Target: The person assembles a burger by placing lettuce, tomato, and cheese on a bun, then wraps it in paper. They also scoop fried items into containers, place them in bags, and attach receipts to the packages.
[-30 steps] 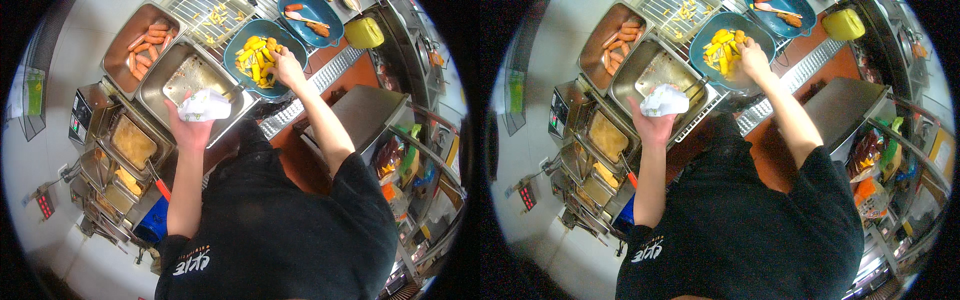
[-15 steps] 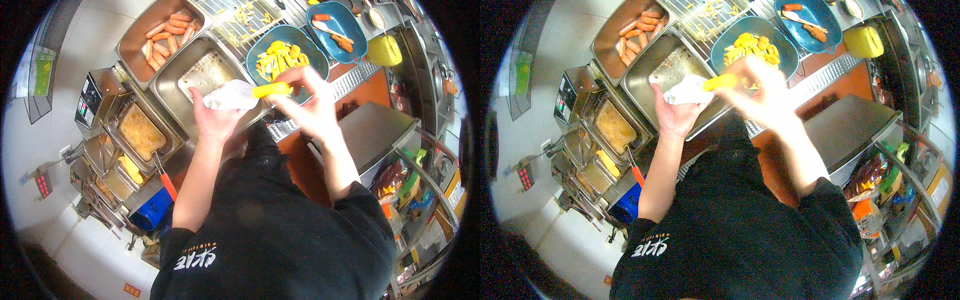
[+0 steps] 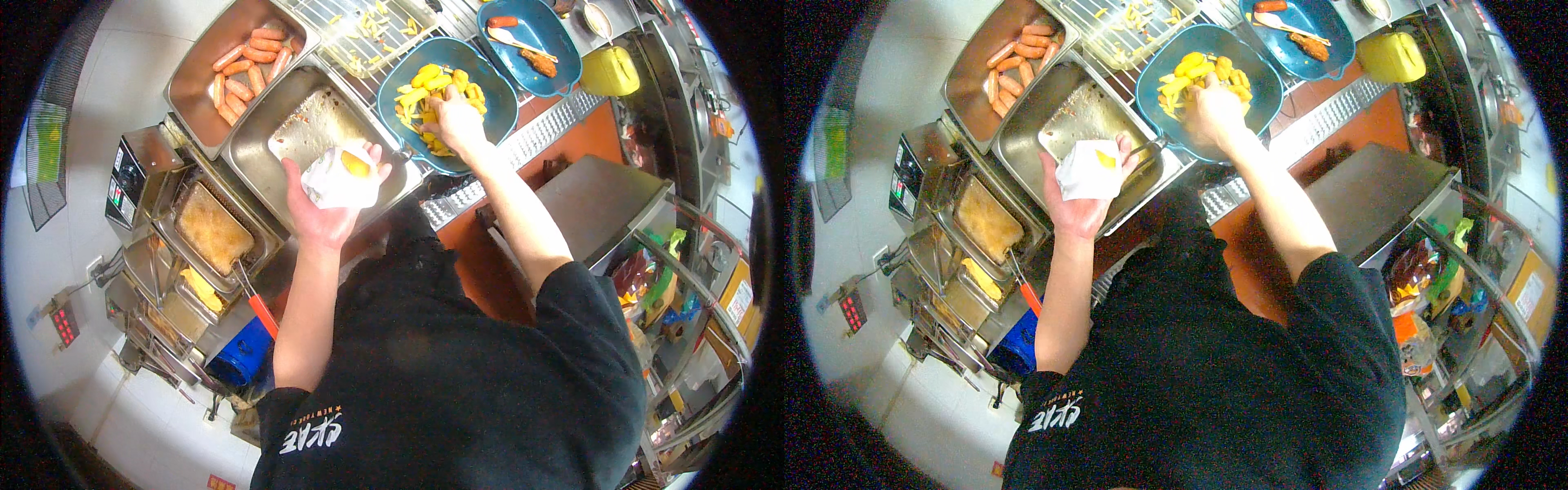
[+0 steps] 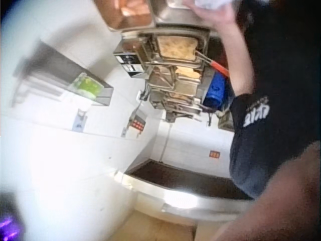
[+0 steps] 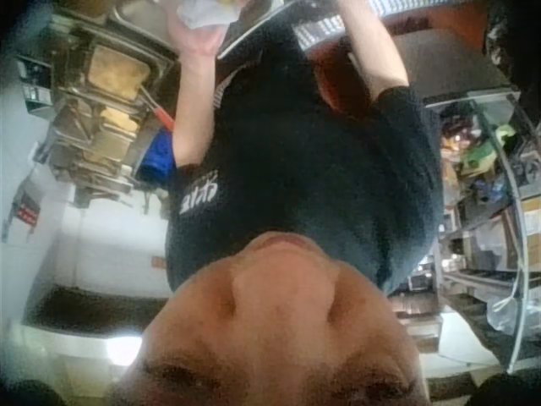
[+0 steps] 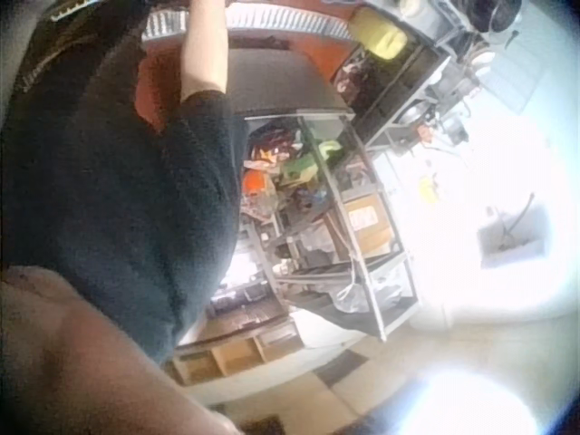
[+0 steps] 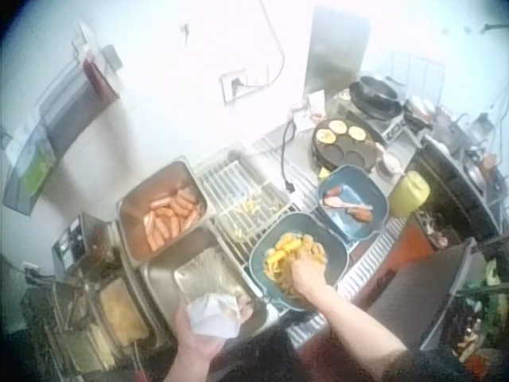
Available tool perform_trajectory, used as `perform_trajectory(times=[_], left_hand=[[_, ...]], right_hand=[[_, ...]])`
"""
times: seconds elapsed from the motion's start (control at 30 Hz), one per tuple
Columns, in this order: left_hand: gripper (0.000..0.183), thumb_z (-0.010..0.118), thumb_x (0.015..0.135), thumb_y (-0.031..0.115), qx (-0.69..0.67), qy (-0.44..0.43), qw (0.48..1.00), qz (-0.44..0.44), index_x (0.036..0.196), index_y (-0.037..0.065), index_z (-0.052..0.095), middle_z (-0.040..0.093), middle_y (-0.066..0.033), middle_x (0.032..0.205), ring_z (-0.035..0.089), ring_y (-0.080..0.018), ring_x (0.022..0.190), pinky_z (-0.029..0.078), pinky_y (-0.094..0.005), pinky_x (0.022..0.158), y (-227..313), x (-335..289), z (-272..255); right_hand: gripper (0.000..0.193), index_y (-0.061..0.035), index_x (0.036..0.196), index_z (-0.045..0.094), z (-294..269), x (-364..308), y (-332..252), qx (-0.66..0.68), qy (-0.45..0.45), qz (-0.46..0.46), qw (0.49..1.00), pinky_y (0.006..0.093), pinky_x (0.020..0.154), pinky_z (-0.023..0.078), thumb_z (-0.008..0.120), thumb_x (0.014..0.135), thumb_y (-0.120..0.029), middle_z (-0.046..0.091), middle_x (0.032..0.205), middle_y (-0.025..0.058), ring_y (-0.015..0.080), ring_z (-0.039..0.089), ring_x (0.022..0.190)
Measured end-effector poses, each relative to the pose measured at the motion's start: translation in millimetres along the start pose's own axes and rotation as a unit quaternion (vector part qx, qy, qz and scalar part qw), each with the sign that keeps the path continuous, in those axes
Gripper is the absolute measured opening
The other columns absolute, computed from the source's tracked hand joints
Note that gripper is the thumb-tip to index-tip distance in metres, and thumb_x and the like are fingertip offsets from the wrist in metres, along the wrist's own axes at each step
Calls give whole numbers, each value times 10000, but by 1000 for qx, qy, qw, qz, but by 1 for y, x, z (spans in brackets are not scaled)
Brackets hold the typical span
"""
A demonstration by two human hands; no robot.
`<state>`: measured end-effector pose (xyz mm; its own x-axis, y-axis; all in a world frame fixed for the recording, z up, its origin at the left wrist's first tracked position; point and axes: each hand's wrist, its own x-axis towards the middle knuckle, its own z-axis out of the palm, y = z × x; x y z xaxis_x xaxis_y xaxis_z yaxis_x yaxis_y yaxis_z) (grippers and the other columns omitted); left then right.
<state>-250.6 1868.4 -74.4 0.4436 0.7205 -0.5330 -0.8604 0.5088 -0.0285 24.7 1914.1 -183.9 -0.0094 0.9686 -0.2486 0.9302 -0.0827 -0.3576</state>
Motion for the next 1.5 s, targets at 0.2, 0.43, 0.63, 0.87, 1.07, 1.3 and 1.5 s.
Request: perform_trajectory(times=[0.2, 0.43, 0.63, 0.87, 1.07, 1.3, 1.5], left_hand=[[1020, 533, 963, 740, -18, -17, 1000, 10, 1521, -99, 378, 397, -371, 1551, 406, -514, 1448, 234, -656, 1251, 3, 2, -6], [979, 444, 987, 764, -24, 12, 999, 22, 1453, -96, 431, 462, -362, 1465, 458, -518, 1376, 236, -716, 1220, 2, 6, -6], [788, 433, 1039, 697, 35, -5, 999, 16, 1400, 7, 556, 681, -178, 1281, 677, -322, 1158, 556, -491, 1008, -5, 10, 0], [1034, 402, 997, 770, 9, 1, 1000, -5, 1514, -125, 372, 488, -325, 1496, 478, -471, 1407, 266, -621, 1257, 3, 2, -5], [933, 582, 984, 663, -56, -27, 998, -27, 1453, -133, 451, 455, -363, 1513, 420, -500, 1447, 259, -603, 1276, 7, -7, -12], [953, 553, 987, 685, -65, -2, 998, -11, 1467, -129, 434, 457, -353, 1515, 442, -493, 1430, 268, -605, 1271, 12, -15, -16], [1004, 530, 989, 702, -58, -24, 998, 1, 1531, -123, 348, 450, -343, 1526, 425, -493, 1440, 272, -610, 1264, 12, -19, -17]], right_hand=[[322, -50, 1041, 718, 5, -17, -11, 19, 40, 20, 999, 442, 916, 562, 860, 797, -204, 663, 1131, 187, 332, 693, 1070], [317, -46, 984, 663, -89, -52, -54, 429, 160, 43, 888, 347, 743, 572, 900, 801, -152, 731, 911, 119, 211, 728, 847], [230, -109, 931, 703, -121, -91, -119, 252, 133, -280, 917, 391, 881, 534, 827, 828, -273, 701, 1051, 51, 284, 687, 992], [184, -86, 1105, 770, -81, -36, 1, -18, 65, 47, 997, 380, 824, 610, 691, 940, -98, 759, 1105, 150, 309, 763, 938], [191, -59, 1094, 734, -32, 0, 62, -190, -84, -131, 969, 403, 767, 624, 652, 927, -104, 730, 1111, 155, 316, 764, 912], [125, -50, 1024, 658, -48, -7, 53, -124, -61, -159, 978, 418, 745, 613, 650, 939, -142, 702, 1074, 171, 335, 754, 858], [362, -174, 1291, 674, -40, -10, 34, -77, -224, -228, 944, 418, 901, 603, 634, 940, -97, 701, 1252, 111, 317, 728, 1076]])
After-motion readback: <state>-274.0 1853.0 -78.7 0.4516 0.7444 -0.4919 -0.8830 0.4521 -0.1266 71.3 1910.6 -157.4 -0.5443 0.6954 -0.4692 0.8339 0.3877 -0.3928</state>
